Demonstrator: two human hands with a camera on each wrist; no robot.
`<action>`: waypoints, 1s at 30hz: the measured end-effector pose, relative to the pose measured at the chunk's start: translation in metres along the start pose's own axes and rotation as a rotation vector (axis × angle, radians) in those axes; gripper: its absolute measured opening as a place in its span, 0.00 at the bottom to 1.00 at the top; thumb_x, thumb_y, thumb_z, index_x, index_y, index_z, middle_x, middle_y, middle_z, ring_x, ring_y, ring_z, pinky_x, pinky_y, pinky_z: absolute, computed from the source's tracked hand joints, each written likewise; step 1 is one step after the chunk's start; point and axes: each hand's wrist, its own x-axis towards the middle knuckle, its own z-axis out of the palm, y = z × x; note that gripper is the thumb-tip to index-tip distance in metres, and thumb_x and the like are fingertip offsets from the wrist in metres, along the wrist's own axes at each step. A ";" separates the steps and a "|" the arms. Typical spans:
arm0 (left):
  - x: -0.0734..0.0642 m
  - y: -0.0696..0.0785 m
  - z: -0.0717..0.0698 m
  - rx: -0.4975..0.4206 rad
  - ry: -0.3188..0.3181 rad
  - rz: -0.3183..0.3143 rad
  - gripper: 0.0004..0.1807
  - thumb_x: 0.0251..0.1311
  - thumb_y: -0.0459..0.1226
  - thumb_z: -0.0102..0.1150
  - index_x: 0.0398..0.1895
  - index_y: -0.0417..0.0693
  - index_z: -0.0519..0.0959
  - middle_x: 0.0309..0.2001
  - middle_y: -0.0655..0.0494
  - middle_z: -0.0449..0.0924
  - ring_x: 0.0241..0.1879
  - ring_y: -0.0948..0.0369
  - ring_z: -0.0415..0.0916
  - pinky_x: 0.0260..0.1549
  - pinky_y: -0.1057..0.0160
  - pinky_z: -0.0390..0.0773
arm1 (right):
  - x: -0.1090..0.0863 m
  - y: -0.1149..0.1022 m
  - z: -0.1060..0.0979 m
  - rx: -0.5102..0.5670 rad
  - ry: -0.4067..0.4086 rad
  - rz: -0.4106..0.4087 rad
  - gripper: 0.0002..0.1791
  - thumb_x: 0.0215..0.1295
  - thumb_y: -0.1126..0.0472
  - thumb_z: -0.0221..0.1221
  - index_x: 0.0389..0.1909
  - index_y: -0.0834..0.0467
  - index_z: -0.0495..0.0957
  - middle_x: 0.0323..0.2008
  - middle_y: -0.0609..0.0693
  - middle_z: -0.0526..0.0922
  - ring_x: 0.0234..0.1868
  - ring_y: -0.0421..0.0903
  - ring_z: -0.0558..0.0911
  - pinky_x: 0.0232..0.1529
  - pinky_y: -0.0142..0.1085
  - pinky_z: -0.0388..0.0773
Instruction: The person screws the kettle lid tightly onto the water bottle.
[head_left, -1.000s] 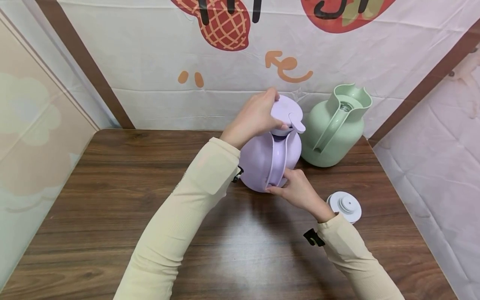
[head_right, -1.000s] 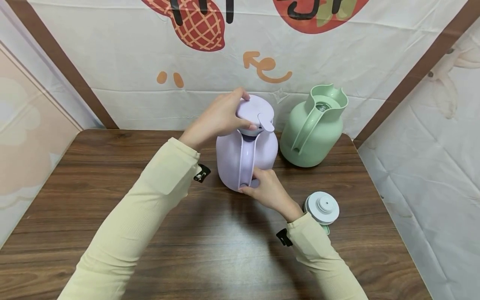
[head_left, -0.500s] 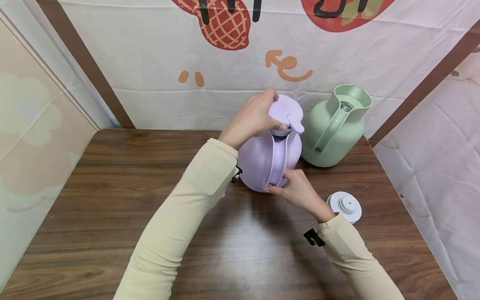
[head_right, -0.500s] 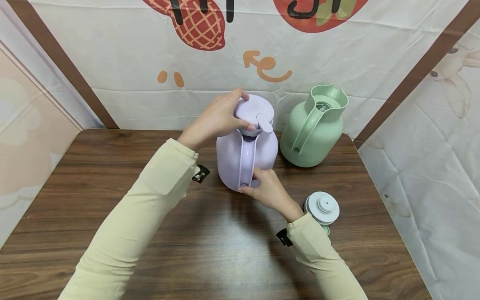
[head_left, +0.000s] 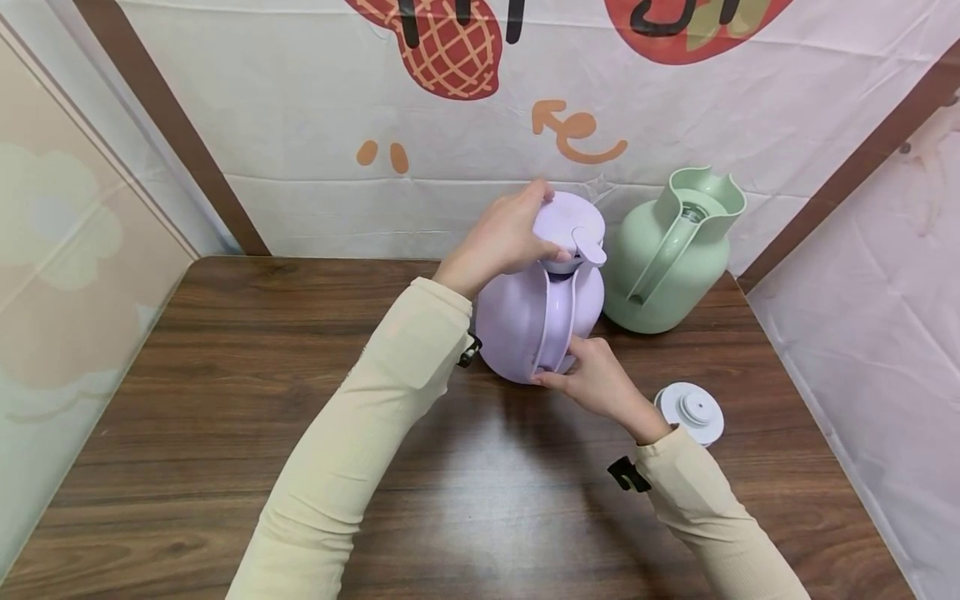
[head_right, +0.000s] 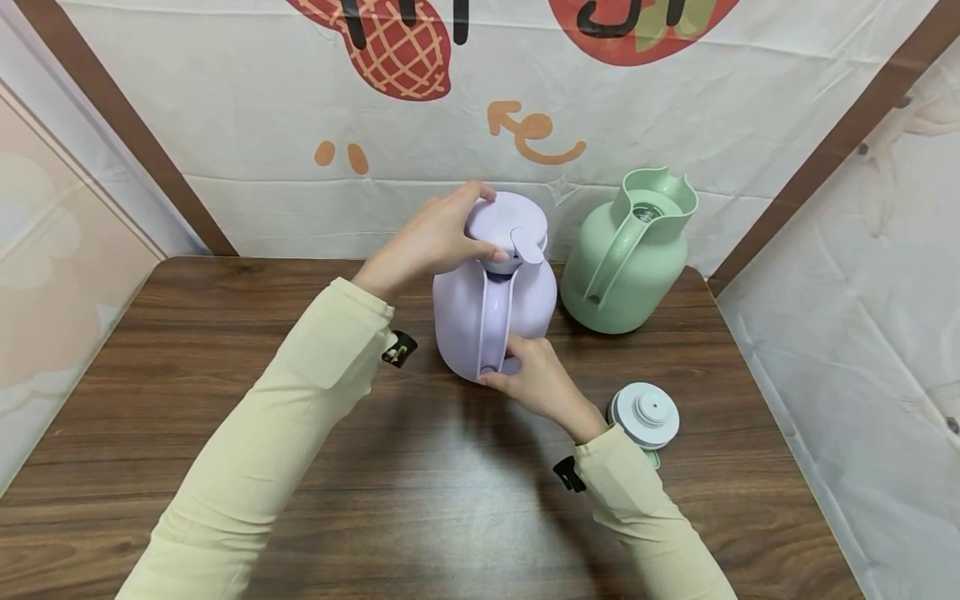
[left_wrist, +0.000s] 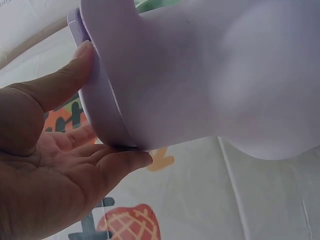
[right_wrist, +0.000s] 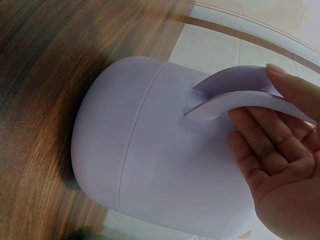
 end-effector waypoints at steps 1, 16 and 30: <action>0.000 -0.001 0.001 -0.004 0.001 0.000 0.37 0.49 0.44 0.66 0.62 0.47 0.61 0.58 0.50 0.68 0.54 0.57 0.65 0.51 0.62 0.64 | 0.000 0.000 0.000 0.000 0.001 -0.002 0.16 0.43 0.65 0.70 0.35 0.63 0.78 0.28 0.51 0.83 0.31 0.46 0.81 0.31 0.43 0.76; -0.001 -0.002 0.000 -0.003 -0.047 -0.001 0.39 0.52 0.43 0.64 0.65 0.46 0.58 0.61 0.50 0.64 0.56 0.57 0.64 0.53 0.61 0.63 | 0.001 0.000 -0.001 0.009 -0.010 0.015 0.16 0.44 0.64 0.70 0.36 0.63 0.78 0.28 0.51 0.83 0.31 0.46 0.81 0.31 0.44 0.76; -0.001 -0.003 0.002 -0.003 -0.071 0.004 0.40 0.53 0.43 0.63 0.67 0.45 0.55 0.62 0.49 0.63 0.56 0.56 0.63 0.53 0.60 0.63 | 0.000 0.000 -0.001 0.011 -0.022 0.041 0.16 0.44 0.64 0.70 0.36 0.63 0.78 0.28 0.51 0.83 0.31 0.46 0.81 0.30 0.43 0.76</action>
